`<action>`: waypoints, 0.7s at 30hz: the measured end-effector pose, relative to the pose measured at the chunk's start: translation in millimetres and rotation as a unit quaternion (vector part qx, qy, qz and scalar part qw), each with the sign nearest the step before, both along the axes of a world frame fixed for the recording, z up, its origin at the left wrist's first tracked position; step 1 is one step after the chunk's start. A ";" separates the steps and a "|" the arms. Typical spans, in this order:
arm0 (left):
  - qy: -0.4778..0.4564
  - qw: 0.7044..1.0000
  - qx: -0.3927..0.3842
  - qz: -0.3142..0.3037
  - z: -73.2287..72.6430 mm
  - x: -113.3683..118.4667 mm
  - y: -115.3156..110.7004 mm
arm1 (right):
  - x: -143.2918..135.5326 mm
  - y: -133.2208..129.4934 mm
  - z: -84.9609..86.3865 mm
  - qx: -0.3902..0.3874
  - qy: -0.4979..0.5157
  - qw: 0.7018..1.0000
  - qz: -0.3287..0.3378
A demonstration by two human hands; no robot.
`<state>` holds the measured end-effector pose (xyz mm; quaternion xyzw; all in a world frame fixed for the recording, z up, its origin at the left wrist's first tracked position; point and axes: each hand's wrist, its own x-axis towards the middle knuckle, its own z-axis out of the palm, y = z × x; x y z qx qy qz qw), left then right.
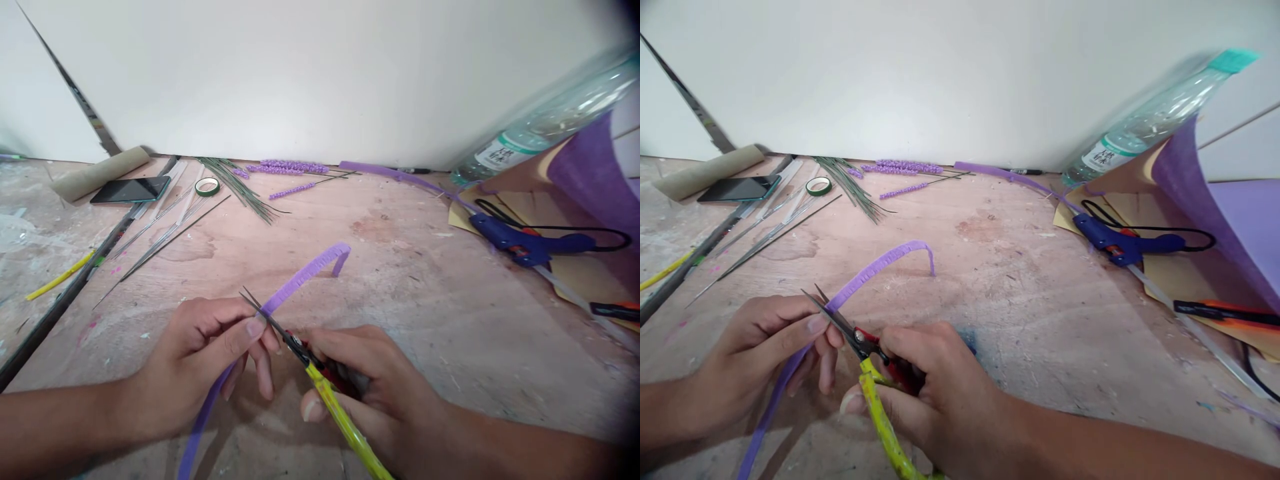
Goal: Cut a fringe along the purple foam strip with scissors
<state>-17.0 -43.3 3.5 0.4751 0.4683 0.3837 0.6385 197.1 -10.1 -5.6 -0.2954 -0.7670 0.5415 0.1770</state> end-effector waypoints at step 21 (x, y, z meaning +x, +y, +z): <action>-0.032 0.998 -0.059 -0.004 1.7 1.0 0.3 | 0.0 -0.6 2.5 -0.101 0.054 0.993 -0.018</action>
